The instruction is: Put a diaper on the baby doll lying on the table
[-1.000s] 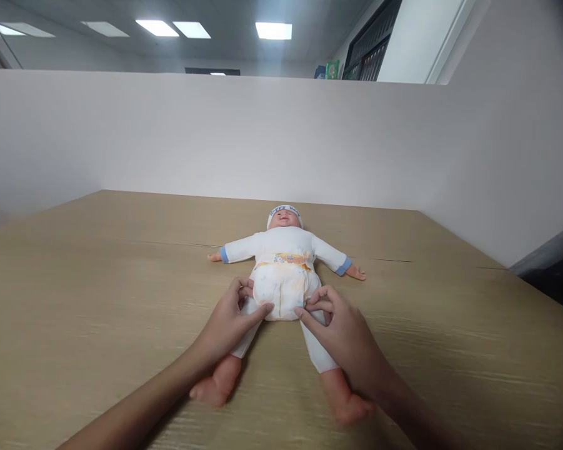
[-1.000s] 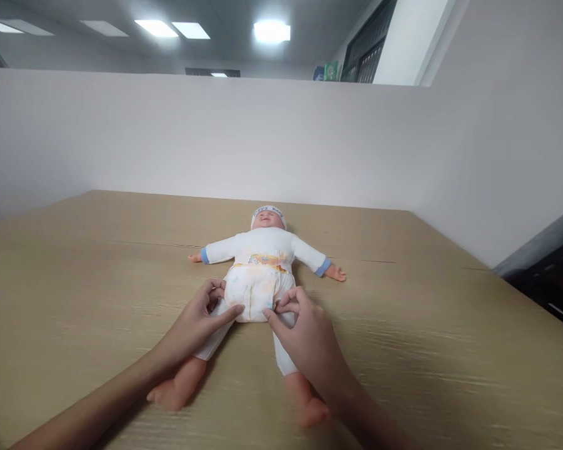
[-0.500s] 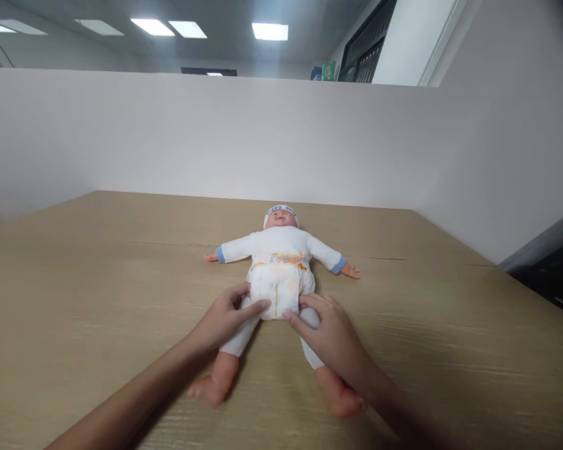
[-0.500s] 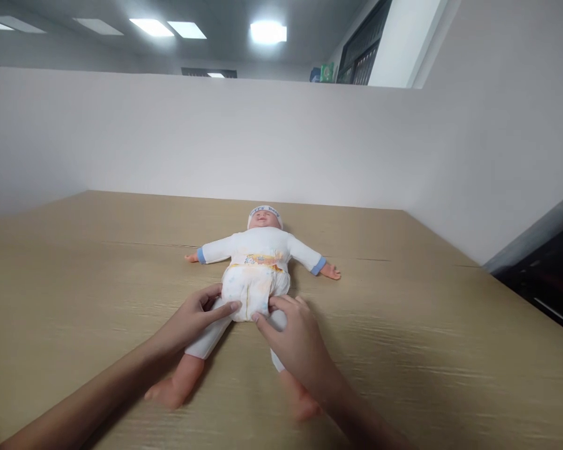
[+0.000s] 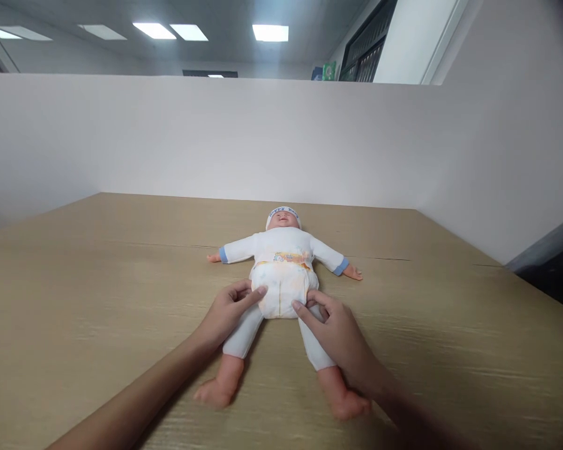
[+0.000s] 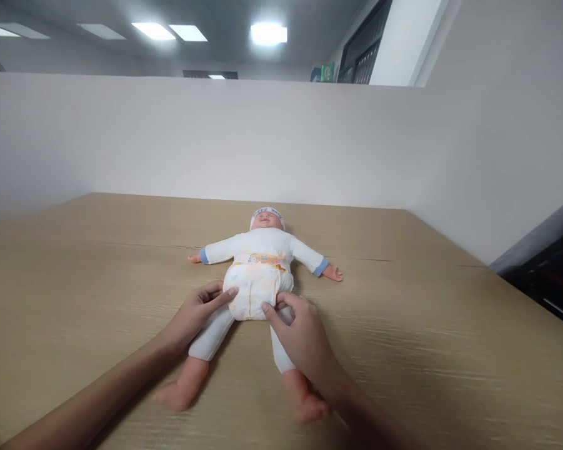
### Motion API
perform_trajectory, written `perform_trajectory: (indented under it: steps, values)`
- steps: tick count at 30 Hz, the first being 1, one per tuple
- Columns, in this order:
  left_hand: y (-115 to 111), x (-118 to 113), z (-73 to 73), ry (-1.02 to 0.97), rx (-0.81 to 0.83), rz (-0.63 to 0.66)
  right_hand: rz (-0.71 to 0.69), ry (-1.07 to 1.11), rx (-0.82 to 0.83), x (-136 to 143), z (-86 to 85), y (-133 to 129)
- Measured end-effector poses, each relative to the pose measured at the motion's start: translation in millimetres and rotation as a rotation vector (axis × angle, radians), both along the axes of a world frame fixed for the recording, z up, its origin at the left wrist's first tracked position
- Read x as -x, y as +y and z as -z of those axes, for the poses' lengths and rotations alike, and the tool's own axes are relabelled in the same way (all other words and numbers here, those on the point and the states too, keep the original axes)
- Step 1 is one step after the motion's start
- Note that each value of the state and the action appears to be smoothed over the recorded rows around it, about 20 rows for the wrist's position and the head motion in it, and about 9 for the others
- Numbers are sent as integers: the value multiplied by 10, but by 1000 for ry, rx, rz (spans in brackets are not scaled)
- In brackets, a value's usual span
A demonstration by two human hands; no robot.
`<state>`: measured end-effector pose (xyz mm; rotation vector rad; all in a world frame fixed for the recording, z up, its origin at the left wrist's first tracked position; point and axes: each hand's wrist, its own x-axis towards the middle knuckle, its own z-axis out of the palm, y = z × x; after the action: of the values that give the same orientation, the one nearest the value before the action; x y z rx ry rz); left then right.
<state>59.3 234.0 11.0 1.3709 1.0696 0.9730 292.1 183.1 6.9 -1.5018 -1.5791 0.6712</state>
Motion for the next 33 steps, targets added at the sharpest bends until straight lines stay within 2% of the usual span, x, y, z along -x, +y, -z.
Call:
perform_trajectory:
  steps: [5,10,13,15,18,21,25,27,30,33]
  values:
    - [36,9,31,69,-1,-110,64,-228,-120,5,-21,-21]
    - [7,-8,-4,32,-23,-178,49,-74,-25,-16,-79,-49]
    - [-10,8,-29,64,-139,-255,64,55,26,-55,-148,-61]
    - [2,38,-31,121,-252,-299,122,58,20,-105,-194,-53]
    - [64,97,3,170,-376,-290,177,26,-45,-201,-207,5]
    - [143,134,59,196,-347,-223,156,54,-92,-283,-84,126]
    - [204,139,117,267,-270,-93,73,57,-99,-358,223,329]
    - [223,149,143,305,-284,-80,62,-9,-121,-411,349,418]
    - [296,195,192,330,-295,-112,174,-136,-213,-538,434,548]
    - [464,263,227,438,-415,-205,313,-228,-332,-701,415,728]
